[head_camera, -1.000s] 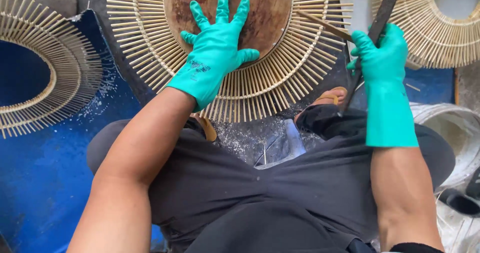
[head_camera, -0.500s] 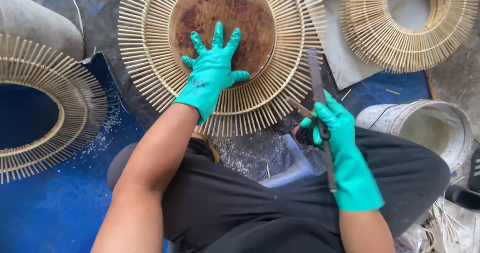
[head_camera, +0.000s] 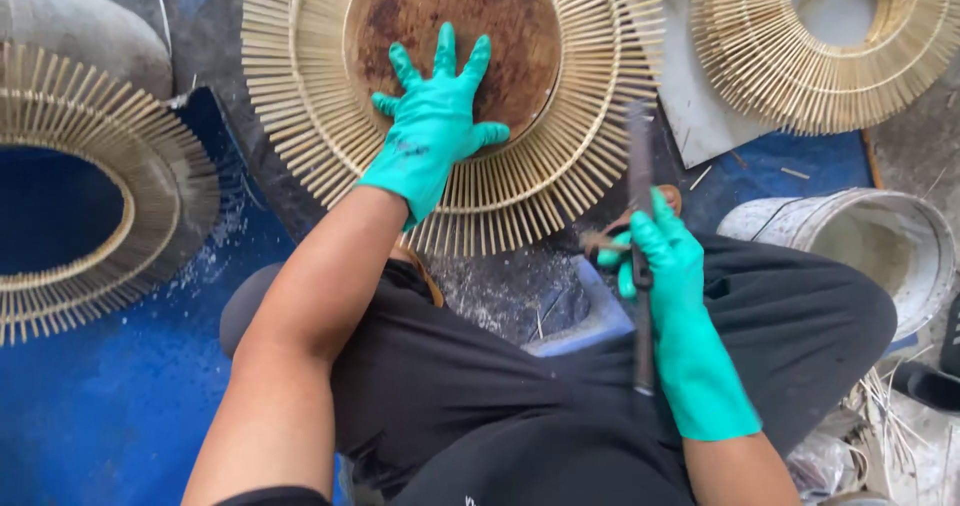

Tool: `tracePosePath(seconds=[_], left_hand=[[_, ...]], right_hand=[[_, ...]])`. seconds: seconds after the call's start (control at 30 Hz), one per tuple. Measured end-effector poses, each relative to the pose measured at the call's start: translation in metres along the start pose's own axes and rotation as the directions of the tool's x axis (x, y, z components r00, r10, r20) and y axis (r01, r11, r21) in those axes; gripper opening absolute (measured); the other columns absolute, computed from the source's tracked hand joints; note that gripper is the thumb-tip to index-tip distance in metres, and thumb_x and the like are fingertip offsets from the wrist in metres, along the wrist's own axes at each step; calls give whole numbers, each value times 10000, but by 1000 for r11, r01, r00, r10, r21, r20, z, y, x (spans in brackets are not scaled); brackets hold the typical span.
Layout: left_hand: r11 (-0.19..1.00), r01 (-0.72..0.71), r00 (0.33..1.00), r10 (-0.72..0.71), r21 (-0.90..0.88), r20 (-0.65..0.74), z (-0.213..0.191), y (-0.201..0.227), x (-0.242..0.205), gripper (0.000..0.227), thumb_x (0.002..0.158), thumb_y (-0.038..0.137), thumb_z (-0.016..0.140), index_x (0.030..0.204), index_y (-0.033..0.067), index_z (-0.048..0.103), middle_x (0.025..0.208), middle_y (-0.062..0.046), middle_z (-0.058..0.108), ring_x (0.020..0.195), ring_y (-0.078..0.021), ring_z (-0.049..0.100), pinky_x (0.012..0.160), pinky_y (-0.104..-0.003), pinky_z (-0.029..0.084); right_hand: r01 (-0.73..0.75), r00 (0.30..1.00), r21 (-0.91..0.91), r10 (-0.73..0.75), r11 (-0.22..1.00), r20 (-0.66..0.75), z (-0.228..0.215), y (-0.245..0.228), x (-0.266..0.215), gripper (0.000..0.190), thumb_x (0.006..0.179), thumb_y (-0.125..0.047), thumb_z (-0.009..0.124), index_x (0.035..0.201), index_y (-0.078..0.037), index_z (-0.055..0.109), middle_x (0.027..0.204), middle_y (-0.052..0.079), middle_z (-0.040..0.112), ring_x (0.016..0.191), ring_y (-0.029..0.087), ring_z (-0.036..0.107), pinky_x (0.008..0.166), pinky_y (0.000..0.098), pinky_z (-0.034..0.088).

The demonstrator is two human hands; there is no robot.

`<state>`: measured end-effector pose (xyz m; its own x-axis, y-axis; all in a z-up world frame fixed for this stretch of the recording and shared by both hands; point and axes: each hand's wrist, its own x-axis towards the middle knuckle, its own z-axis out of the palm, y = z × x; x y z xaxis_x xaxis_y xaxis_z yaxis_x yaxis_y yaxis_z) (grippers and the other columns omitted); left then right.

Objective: Assembling bamboo furniture components by arranging slats around a central wooden disc and adjusting them with a tool.

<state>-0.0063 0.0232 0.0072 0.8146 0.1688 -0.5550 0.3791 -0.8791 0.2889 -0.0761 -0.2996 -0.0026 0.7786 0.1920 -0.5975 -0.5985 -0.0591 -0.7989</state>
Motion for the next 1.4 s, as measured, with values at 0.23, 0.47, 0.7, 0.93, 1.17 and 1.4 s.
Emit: tracePosePath(seconds=[0.23,0.47,0.7,0.93,1.17,1.4], left_hand=[[997,-70,995,68,27,70,4,-12,-3,1109,740,583,858,1609,473,177,1722,29,-70,1514,-527,-161,1062,-910,66],[999,32,993,-28,-33,116,0,-3,-7,1014,773,591,815,1594,479,230,1732,73,-49,1529,-499,-143,1091,-880,84],[998,-50,997,48,36,58,4,-16,-3,1036,752,574,833,1601,451,253,1729,49,-22,1529,-506,-140,1088,-883,80],[997,-51,997,48,54,56,12,-28,5,997,759,431,837,1594,501,297,1751,39,-14,1553,-494,-90,1081,-875,124],[1000,19,999,-20,21,45,4,-14,-7,1095,763,586,829,1624,410,177,1724,17,-5,1524,-531,-90,1074,-892,79],[1000,-20,999,20,18,36,9,-17,-8,1110,776,578,824,1639,402,150,1739,0,-15,1518,-547,-121,1052,-907,66]], right_hand=[[8,1000,-47,-9,999,-24,2,-16,-9,553,988,-304,603,1490,-93,509,721,122,697,380,150,526,342,272,407],[-9,999,31,11,999,-52,1,-12,-2,504,1040,-287,601,1452,-20,491,755,137,696,421,161,543,396,286,443],[-51,999,1,51,999,-14,-4,-14,-1,653,992,-322,602,1588,-122,425,721,115,684,396,147,530,359,275,423],[272,943,-182,-299,945,-145,-38,-61,61,640,974,-122,786,1472,-12,399,895,106,682,651,198,687,537,328,580],[224,931,-399,-316,889,-184,-76,-18,146,446,1009,-144,853,1161,37,475,883,121,681,617,192,680,493,337,567],[173,939,-469,-288,866,-186,-54,-23,141,452,1005,-180,837,1225,22,499,867,85,682,557,155,661,421,315,514]])
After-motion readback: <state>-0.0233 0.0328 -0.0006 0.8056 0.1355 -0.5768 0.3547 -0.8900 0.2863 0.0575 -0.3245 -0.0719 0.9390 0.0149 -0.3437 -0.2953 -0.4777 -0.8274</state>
